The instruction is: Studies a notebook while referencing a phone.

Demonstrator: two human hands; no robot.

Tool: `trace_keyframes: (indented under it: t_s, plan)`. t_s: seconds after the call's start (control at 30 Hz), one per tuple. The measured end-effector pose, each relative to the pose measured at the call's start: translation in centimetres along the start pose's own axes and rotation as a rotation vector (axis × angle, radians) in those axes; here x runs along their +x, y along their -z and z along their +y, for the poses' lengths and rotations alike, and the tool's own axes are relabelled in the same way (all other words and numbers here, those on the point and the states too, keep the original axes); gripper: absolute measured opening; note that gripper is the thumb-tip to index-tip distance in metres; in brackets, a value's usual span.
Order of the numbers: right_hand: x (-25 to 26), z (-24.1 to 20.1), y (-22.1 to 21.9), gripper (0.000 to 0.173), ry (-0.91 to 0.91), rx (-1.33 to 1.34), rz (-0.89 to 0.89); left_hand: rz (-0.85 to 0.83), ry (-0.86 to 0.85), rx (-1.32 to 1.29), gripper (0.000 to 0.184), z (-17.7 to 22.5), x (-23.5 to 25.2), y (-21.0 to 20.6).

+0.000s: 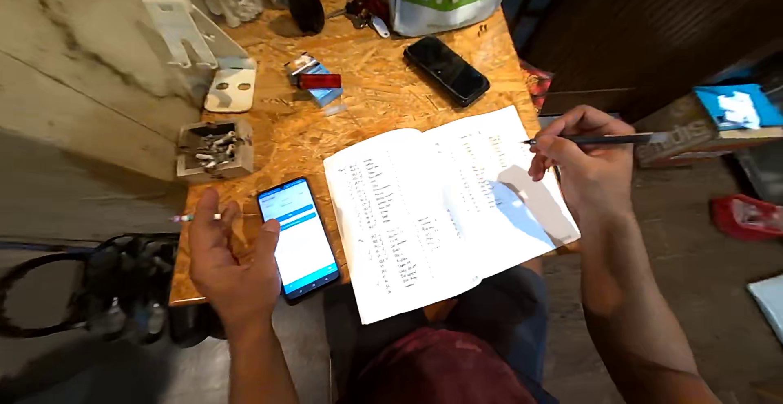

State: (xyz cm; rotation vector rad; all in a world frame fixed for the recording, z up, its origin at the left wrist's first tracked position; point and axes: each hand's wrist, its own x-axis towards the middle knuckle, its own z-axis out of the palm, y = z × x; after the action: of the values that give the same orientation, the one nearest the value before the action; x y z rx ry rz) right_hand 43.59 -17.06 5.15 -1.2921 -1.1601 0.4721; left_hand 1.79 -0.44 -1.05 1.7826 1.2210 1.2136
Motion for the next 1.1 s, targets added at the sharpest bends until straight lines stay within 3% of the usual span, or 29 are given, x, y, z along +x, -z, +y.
trace_keyframes:
  t_s: [0.3,0.5,1.1]
  plan:
    - [2.0,-1.2,-2.0,0.01,0.068,0.014,-0.05,0.045,-0.132,-0.095,0.055,-0.3,-0.3,-0.1]
    - [3.3,0.8,-2.2,0.008,0.097,0.1,-0.072,0.032,-0.141,-0.091,0.055,-0.4,-0.3,-0.1]
    - [1.5,1.1,-2.6,0.007,-0.01,0.052,-0.109,0.037,-0.151,-0.046,0.053,-0.4,-0.5,-0.1]
